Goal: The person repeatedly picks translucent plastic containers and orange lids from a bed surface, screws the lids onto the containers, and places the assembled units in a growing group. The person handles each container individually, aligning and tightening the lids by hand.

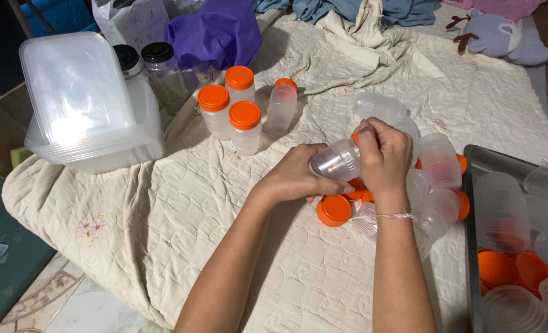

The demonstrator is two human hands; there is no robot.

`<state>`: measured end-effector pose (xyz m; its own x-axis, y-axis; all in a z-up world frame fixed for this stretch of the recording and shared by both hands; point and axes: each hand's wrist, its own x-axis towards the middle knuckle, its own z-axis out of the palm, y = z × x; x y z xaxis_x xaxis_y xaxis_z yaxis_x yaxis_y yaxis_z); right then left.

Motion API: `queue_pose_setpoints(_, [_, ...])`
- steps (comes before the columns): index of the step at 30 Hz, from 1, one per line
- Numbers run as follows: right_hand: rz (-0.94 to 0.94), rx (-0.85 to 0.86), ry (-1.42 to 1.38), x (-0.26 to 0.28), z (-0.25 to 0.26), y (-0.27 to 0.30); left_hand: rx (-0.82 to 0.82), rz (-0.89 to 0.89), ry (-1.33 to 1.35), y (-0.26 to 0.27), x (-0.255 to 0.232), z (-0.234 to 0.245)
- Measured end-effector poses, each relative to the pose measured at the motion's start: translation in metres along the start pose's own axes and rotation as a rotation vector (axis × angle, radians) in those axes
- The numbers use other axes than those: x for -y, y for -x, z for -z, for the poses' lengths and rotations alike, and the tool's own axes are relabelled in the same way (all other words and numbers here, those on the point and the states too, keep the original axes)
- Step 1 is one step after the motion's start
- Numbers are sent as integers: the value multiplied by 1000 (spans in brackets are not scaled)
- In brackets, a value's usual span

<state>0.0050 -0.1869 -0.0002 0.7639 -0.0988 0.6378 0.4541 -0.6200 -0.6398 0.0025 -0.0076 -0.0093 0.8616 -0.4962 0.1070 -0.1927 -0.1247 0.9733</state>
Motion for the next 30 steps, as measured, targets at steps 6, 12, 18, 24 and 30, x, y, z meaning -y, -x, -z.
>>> queue_pose_setpoints(6, [36,-43,45,13,-8,-1,-359,-303,-598,8,-8,4])
queue_pose_setpoints(12, [13,-108,-406,38,-24,13,-661,-281,-376,24,-9,17])
queue_pose_setpoints(18, [147,121,-131,41,-58,27,-1059,-537,-104,65,37,51])
queue_pose_setpoints(24, [338,427,213,41,-99,69,-1353,-278,-674,81,88,91])
queue_pose_setpoints(30, [434,443,314,30,-105,93,-1159,-122,-582,73,111,89])
